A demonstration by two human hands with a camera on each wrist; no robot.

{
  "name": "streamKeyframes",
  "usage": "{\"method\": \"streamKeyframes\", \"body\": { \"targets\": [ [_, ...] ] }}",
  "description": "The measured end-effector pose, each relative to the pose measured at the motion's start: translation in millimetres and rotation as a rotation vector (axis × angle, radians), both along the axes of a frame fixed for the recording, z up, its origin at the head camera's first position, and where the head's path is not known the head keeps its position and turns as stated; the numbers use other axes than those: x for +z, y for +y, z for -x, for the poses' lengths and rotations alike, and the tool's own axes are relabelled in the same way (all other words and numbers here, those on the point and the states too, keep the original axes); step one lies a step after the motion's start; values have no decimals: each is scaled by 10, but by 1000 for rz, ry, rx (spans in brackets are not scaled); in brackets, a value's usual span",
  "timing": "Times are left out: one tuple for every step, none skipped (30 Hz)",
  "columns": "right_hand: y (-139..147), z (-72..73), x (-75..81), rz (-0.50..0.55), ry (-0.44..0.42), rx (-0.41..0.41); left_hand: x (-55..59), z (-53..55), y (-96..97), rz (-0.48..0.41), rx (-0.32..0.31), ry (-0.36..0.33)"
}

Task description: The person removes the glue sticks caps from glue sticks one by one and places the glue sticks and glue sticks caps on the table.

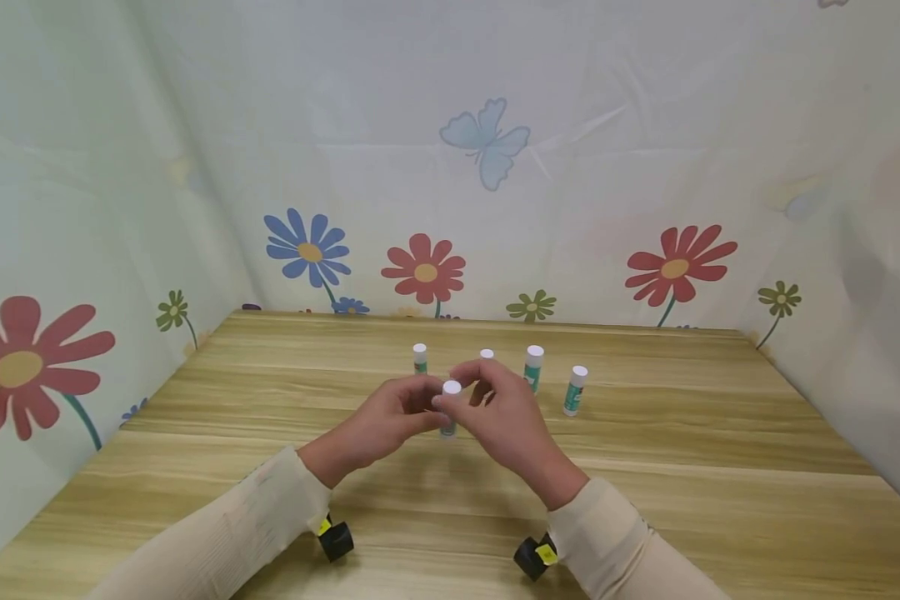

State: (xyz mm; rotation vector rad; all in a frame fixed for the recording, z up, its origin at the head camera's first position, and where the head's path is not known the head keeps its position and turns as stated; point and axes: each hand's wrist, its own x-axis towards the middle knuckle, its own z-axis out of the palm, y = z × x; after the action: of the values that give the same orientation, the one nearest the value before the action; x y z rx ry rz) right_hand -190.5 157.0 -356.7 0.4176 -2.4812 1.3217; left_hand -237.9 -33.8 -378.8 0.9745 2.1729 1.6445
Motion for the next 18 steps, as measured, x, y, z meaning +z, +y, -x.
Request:
{"method": "streamKeyframes", "body": {
  "targets": [
    [-5,-1,-3,6,-8,-16,-4,1,1,0,-1,5],
    [-10,-2,-5,12,-15,-31,-8,1,4,-1,-2,10],
    [-15,-3,-8,18,-22,-43,-13,2,6,-2,-2,14],
    [-18,-4,-7,22,-26,-54,-17,3,9,-1,0,19],
    [-20,-6,-5,23,-28,-61,-21,2,13,2,3,23],
    [-21,-7,-2,23,-32,-67,-26,2,17,5,4,27],
    [-22,-7,1,24,-36,-69,-28,1,18,6,5,30],
    [-22,-8,5,24,-39,-70,-31,0,19,7,8,32],
    [-20,-6,9,24,-46,-66,-32,-1,19,10,9,34],
    [-18,-6,15,21,-50,-62,-33,-2,18,11,11,34],
    [-14,-5,22,14,-51,-55,-34,-2,17,12,13,33],
    [-8,-2,26,4,-49,-45,-34,-1,16,11,14,31],
    [1,0,31,-5,-44,-31,-33,-1,14,12,16,29],
    [12,2,35,-16,-36,-15,-32,-1,14,12,17,23],
    [23,5,39,-26,-31,4,-34,1,14,11,15,17],
    [32,4,46,-34,-25,24,-35,4,13,11,16,9],
    [39,4,52,-42,-22,42,-37,8,11,13,18,2],
    [47,6,54,-46,-23,60,-39,11,9,13,19,-6]
  ]
}}
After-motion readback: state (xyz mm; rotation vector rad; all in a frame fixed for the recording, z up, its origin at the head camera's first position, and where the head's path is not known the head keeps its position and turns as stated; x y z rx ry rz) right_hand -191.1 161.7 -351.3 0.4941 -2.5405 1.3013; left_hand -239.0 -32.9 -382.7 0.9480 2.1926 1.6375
